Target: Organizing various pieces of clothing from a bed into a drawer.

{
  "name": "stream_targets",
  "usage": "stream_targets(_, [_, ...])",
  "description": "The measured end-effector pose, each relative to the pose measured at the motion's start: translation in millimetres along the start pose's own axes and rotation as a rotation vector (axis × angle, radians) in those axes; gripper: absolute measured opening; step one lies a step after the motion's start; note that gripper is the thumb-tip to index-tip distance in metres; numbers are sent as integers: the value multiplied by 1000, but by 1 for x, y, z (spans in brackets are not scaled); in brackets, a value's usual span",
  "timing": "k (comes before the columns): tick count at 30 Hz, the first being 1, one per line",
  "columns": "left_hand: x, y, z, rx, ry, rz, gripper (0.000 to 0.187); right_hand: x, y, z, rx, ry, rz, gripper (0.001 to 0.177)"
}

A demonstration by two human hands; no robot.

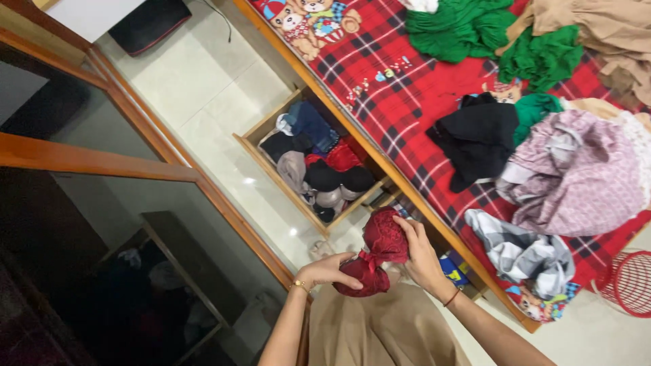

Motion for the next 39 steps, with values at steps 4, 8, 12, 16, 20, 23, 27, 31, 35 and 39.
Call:
stream_targets(4, [40,-54,9,-68,200,-168,68,-32,7,28,80,108,-224,81])
stream_targets(8, [66,-104,29,-39,440,-188,51,-55,30,61,-12,10,-438,82])
stream_targets(12, [77,-123,61,-111,603,-248,32,-81,72,90,-104,-126,-430,84])
stream_targets(16, [98,-185,120,-144,798,-274,39,-99,109,137,-38,-94,-152,88])
stream_targets(20, [105,-115,120,-72,843,-5,49,-131,159,166,-182,-100,-81,84])
stream_targets(23, [113,-97,142,-274,925,393,88,-161,199,184,-226,-65,34,81])
stream_targets(27, [131,-169,203,-27,903,351,82,-186,239,201,-159,-23,119,83])
stream_targets(31, [172,-201,228,-210,792,-160,81,-190,248,225,23,62,-54,94])
stream_targets(35, [223,-236,251,-111,775,-48,78,-212,285,242,55,25,-278,94])
stream_targets(39, [248,-261,284,27,626,115,74,-247,336,247,101,-7,-423,87])
Point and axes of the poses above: each hand's wrist, its own z-axis towards the middle knuckle, its own x-axis out of the back of the hand, y = z × x, the point moved 2 cm from there along z, towards the middle knuckle, and after that the axes turned 5 degrees about z, right-handed, at the moved point
